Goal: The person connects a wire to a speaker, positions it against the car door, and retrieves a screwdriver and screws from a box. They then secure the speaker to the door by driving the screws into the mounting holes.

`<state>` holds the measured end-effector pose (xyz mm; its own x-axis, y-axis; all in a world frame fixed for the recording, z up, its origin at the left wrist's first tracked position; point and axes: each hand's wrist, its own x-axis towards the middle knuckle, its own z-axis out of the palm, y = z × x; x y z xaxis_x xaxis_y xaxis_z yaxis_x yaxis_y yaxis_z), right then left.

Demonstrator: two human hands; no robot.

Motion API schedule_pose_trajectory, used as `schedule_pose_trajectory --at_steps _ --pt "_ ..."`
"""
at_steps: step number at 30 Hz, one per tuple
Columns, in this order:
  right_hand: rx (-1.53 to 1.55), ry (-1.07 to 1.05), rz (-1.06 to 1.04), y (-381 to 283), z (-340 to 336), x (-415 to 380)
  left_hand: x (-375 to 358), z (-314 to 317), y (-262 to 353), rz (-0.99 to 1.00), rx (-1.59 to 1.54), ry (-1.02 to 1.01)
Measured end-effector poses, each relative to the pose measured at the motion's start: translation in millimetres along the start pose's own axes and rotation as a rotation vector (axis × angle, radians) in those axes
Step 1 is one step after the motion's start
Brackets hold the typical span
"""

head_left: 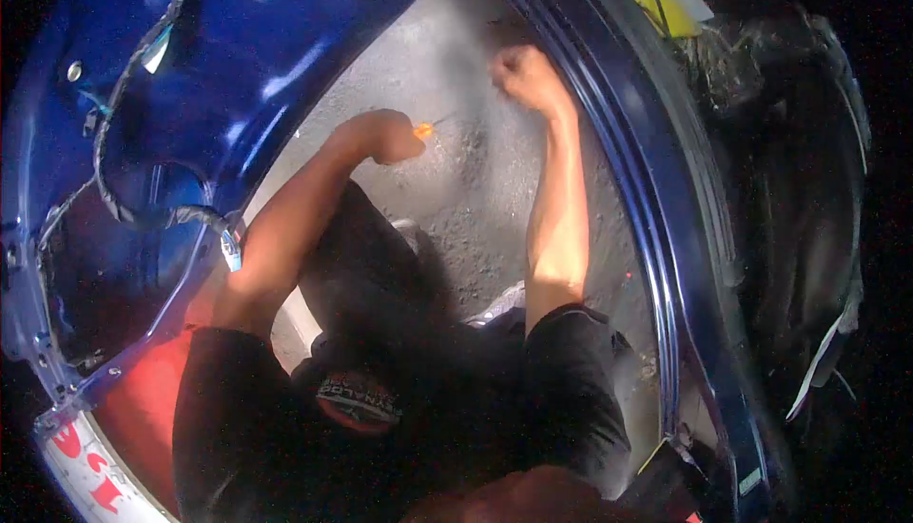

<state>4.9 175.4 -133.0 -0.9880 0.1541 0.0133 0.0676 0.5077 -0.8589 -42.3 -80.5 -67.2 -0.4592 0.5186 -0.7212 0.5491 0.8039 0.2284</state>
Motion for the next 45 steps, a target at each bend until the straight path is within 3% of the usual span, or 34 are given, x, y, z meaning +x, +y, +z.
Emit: schedule_pose_trajectory --at_steps 1,2,3,5,7,8,10,12,13,14,16,19,25,29,31,35,40,42,44,45 --pt "0.020 -0.125 0.104 18 13 -3 0 2 -6 -0.054 0.042 0.017" --pt "0.309 -0.123 0.197 40 33 -10 0 2 -12 -0.090 -0.009 0.036" --pt "0.345 -0.143 0.252 73 59 -8 2 1 -17 -0.126 -0.058 0.060" --pt "0.003 -0.005 0.399 93 111 -10 5 -8 -21 -0.177 -0.126 0.107" --pt "0.002 0.068 0.269 106 163 -10 1 -11 -20 -0.216 -0.175 0.141" --pt "-0.147 0.081 0.144 105 184 -13 1 -13 -19 -0.225 -0.182 0.097" --pt "-0.195 -0.031 0.158 107 215 -14 2 -19 -16 -0.241 -0.188 0.013" --pt "-0.120 0.208 0.198 177 293 -11 7 -17 -25 -0.181 -0.179 -0.057" --pt "-0.071 0.217 0.283 147 278 -11 14 -14 -33 -0.011 0.059 -0.085" --pt "-0.016 0.222 0.368 118 263 -16 25 -5 -45 0.017 0.041 -0.068" --pt "-0.125 -0.072 0.289 154 273 2 56 17 -79 0.051 -0.121 -0.024" --pt "-0.052 0.037 0.364 158 278 8 56 15 -70 -0.230 -0.313 -0.050" --pt "0.004 0.757 0.195 66 158 19 46 2 -53 -0.254 -0.242 0.008" --pt "0.257 0.997 0.018 -22 66 16 45 -4 -43 -0.269 -0.255 -0.010" --pt "0.321 1.103 -0.169 -56 39 24 48 -4 -42 -0.313 -0.236 -0.019" --pt "0.561 1.007 -0.422 -125 -5 41 43 -3 -35 -0.291 -0.195 -0.020" --pt "0.516 1.036 -0.550 -136 -9 76 34 -7 -32 -0.288 -0.236 0.020" --pt "0.477 1.054 -0.559 -135 -8 83 34 -6 -40 -0.084 -0.056 0.010" --pt "0.467 1.050 -0.575 -132 -5 89 41 -6 -36 -0.283 -0.151 -0.046" --pt "0.460 1.050 -0.583 -134 -7 89 40 -9 -34 -0.244 -0.110 -0.051"
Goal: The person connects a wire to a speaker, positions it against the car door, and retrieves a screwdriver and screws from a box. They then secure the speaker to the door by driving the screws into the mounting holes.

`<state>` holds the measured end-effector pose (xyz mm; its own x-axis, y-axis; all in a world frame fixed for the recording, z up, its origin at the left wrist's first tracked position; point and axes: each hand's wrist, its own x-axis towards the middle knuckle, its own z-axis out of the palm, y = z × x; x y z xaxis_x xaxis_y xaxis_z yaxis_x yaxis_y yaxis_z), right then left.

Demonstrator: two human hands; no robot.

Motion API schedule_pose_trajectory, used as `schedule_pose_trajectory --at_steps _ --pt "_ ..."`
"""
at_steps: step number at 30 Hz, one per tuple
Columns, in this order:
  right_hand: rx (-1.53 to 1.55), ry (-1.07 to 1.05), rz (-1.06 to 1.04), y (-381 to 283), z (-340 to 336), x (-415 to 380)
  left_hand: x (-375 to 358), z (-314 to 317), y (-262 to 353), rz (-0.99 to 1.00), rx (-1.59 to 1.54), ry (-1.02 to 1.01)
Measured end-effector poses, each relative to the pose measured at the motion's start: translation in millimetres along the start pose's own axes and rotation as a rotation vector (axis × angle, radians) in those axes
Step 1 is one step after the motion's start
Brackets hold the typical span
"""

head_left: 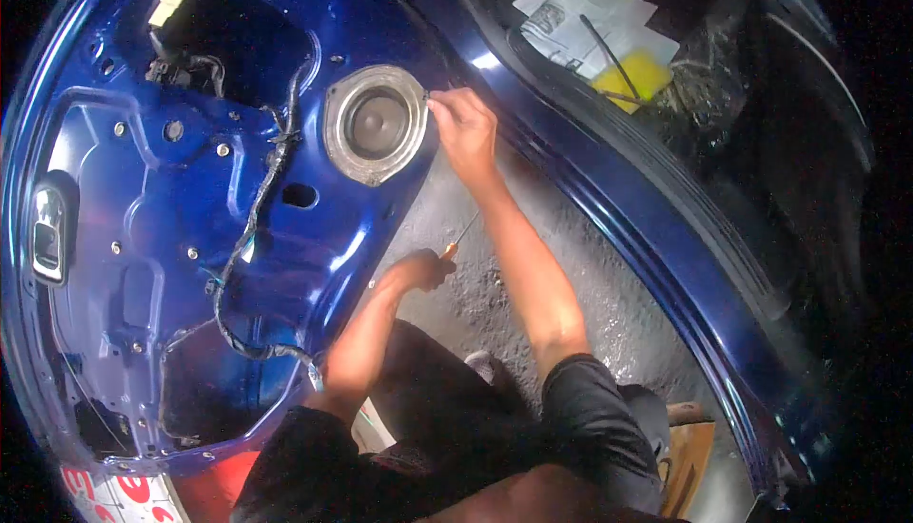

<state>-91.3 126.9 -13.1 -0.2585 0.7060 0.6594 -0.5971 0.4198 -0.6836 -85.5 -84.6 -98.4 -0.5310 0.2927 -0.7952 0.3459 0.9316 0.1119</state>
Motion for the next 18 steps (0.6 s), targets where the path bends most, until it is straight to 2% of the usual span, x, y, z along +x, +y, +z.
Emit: schedule_pose_trajectory --at_steps 3,5,7,9,11,14,18 --pt "-0.028 -0.020 -0.023 -3 2 2 -1 0 4 0.013 0.046 0.006" --pt "-0.057 -0.032 -0.040 -2 5 2 5 3 6 -0.109 -0.036 0.024" --pt "-0.100 -0.019 -0.088 0 8 1 12 6 -11 0.148 -0.001 0.023" --pt "-0.158 -0.033 -0.119 -2 9 -2 16 7 -14 0.178 -0.020 0.030" --pt "-0.188 -0.030 -0.168 -2 11 -5 -4 0 9 -0.021 -0.093 0.044" --pt "-0.192 -0.028 -0.200 -2 11 -7 1 3 1 0.063 -0.122 0.065" --pt "-0.149 -0.019 -0.180 0 10 -6 -17 -4 17 0.009 -0.107 0.059"
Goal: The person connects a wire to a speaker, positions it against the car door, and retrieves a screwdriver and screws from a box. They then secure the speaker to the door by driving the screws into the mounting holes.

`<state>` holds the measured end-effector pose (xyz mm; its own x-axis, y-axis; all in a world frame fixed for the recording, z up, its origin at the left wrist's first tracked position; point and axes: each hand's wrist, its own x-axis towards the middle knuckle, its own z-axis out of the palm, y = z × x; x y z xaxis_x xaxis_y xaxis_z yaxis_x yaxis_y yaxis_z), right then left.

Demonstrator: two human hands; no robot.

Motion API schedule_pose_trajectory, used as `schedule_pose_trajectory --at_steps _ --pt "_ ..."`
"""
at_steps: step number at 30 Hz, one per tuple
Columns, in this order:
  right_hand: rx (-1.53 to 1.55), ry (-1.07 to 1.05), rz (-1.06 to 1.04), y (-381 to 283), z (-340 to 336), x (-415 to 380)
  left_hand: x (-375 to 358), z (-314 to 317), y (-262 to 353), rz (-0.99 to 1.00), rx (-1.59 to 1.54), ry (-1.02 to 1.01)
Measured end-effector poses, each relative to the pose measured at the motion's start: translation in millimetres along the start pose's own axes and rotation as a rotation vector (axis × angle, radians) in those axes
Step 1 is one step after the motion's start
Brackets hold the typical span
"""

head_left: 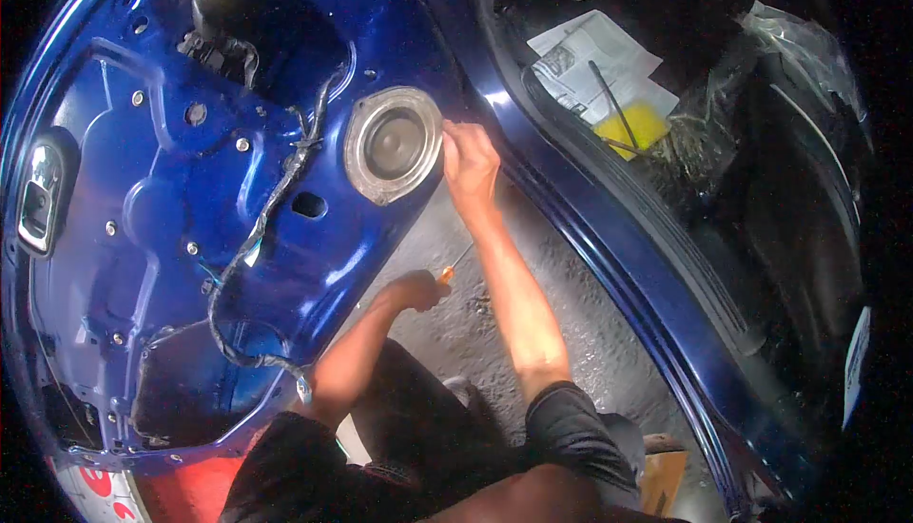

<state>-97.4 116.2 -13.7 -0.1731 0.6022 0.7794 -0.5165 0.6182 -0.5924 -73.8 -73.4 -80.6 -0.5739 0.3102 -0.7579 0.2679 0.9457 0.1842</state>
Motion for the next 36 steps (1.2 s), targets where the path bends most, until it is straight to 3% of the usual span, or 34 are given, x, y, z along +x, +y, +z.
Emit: schedule_pose_trajectory --at_steps 6,12,27,36 --pt "0.024 -0.003 0.136 -9 -3 2 0 0 -6 0.046 0.036 0.011" --pt "-0.034 -0.040 0.010 0 -3 8 3 1 -11 0.048 -0.017 0.019" --pt "-0.118 -0.154 0.113 -9 -5 5 5 2 -5 0.090 0.004 0.043" --pt "-0.122 -0.083 0.075 -4 0 5 -2 -2 -8 0.080 -0.002 0.061"
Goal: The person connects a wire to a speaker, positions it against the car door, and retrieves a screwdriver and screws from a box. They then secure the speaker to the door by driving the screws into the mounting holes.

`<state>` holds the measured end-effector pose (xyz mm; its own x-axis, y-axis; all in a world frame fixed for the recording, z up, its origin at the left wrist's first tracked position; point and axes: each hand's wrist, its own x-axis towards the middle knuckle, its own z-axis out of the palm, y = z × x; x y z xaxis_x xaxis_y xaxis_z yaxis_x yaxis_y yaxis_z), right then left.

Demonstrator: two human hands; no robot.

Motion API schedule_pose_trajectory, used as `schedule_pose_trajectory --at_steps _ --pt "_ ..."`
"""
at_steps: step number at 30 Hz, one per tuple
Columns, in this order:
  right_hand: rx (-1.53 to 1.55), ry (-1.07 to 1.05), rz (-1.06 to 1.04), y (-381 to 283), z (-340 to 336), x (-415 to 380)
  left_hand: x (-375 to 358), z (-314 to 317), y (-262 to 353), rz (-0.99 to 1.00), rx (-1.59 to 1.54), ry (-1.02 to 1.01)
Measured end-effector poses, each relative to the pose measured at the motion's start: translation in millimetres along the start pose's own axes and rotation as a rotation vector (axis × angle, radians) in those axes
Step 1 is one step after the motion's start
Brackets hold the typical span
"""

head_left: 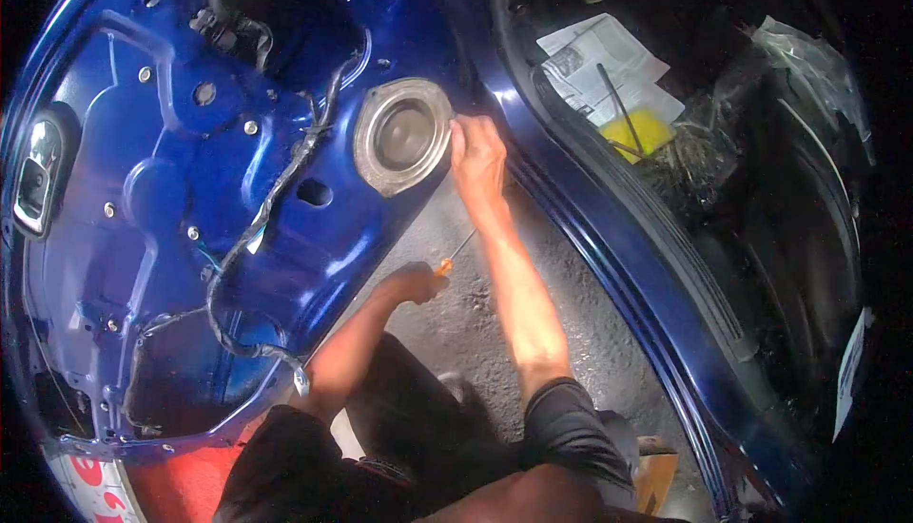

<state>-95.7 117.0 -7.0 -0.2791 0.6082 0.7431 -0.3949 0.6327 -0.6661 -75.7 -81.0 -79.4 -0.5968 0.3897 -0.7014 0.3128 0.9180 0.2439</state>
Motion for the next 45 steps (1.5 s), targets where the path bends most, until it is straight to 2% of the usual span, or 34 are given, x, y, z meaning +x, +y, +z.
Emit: schedule_pose_trajectory --at_steps 2,5,8,11,14,17,20,22,23,24,27,30,31,35,37,40,41,42,43,45 --pt "-0.046 -0.031 -0.037 0 -2 1 -6 -4 4 0.005 -0.010 -0.023" --pt "-0.053 -0.091 -0.060 5 -5 4 -15 -6 15 0.056 0.040 0.094" --pt "-0.032 -0.117 -0.041 5 -8 6 -8 10 6 0.378 0.012 0.426" --pt "-0.011 -0.116 -0.017 6 -7 6 -38 -1 34 0.342 0.032 0.485" --pt "0.020 -0.108 0.012 8 -7 8 -77 -32 58 0.322 0.081 0.429" --pt "0.061 -0.133 0.084 -1 -12 15 -94 -66 69 0.299 0.277 0.324" --pt "0.117 -0.176 0.153 -1 -15 18 -103 -72 70 0.220 0.339 0.211" --pt "0.158 -0.163 0.185 2 -15 18 -94 -50 64 0.165 0.271 0.261" --pt "0.146 -0.154 0.123 6 -18 19 -77 -29 55 0.132 0.226 0.301" --pt "0.139 -0.163 0.070 10 -17 15 -60 -1 42 0.086 0.168 0.332" --pt "0.147 -0.155 0.121 12 -14 15 3 106 37 0.049 0.105 0.287" --pt "0.224 -0.162 0.167 9 -14 15 49 205 37 0.016 0.251 0.188" --pt "0.196 -0.159 0.207 6 -17 15 42 221 42 0.007 0.145 0.264" --pt "0.259 -0.038 0.306 9 -31 11 20 184 55 0.089 0.157 0.511" --pt "0.276 -0.027 0.352 10 -42 14 9 114 63 0.207 0.213 0.685" --pt "0.285 -0.047 0.323 9 -48 18 -50 -30 103 0.653 0.520 1.205" --pt "0.287 -0.059 0.295 9 -48 19 -67 -65 121 0.691 0.611 1.320" --pt "0.283 -0.082 0.286 11 -45 18 -73 -92 130 0.583 0.688 1.380" --pt "0.279 -0.104 0.276 14 -42 16 -95 -107 154 0.547 0.723 1.345" --pt "0.314 -0.136 0.283 14 -36 13 -87 -134 141 0.511 0.875 1.262"
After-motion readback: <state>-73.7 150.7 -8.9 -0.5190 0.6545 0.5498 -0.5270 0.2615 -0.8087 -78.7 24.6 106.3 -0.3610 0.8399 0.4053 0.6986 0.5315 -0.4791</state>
